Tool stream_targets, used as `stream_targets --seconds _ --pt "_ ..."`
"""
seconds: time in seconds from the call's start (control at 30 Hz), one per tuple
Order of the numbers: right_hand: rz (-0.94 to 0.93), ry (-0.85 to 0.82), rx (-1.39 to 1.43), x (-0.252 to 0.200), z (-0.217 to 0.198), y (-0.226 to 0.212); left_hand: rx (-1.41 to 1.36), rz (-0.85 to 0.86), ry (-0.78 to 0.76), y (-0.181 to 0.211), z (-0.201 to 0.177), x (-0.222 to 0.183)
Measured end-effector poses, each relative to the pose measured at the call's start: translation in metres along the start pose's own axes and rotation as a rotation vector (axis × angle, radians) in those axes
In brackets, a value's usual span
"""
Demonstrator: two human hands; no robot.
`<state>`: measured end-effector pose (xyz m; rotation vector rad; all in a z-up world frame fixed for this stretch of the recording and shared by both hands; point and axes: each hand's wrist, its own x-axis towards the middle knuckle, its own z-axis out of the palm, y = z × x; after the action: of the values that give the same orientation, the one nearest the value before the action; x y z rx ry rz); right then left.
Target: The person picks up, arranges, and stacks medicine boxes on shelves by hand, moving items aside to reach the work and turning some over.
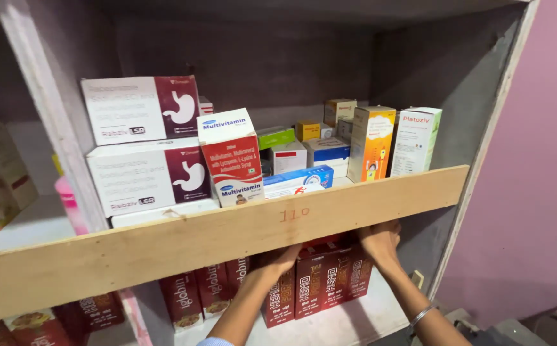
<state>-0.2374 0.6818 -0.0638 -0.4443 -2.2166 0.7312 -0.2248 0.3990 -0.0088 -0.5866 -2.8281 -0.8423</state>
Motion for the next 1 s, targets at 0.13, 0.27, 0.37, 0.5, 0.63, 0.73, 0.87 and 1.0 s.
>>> stream_targets --seconds 0.13,0.27,0.37,0.5,0.63,0.73,0.87,1.0 --pt "0.039 -0.148 0.391 0.044 0.043 0.070 -0.087 -0.058 -0.004 -0.003 0.003 0.019" --pt "0.480 -0.402 0.599 0.089 0.086 0.122 -0.149 -0.081 -0.003 -0.006 0.003 0.033" --pt "0.353 -0.346 0.720 0.092 0.103 0.136 -0.187 -0.089 -0.017 -0.007 0.006 0.037" --pt "0.092 -0.276 0.587 0.075 0.091 0.134 -0.222 -0.122 -0.044 -0.012 0.013 0.030" --pt "-0.022 -0.268 0.284 0.051 0.052 0.100 -0.277 -0.148 -0.066 -0.003 0.021 0.022" --pt "-0.024 -0.196 0.462 0.009 0.000 0.046 -0.313 -0.176 -0.050 0.003 0.019 0.002" --pt "0.200 -0.255 0.480 -0.044 -0.064 -0.024 -0.382 -0.229 -0.004 0.014 0.012 -0.033" --pt "0.241 -0.261 0.512 -0.090 -0.117 -0.068 -0.433 -0.276 0.060 0.033 0.003 -0.074"
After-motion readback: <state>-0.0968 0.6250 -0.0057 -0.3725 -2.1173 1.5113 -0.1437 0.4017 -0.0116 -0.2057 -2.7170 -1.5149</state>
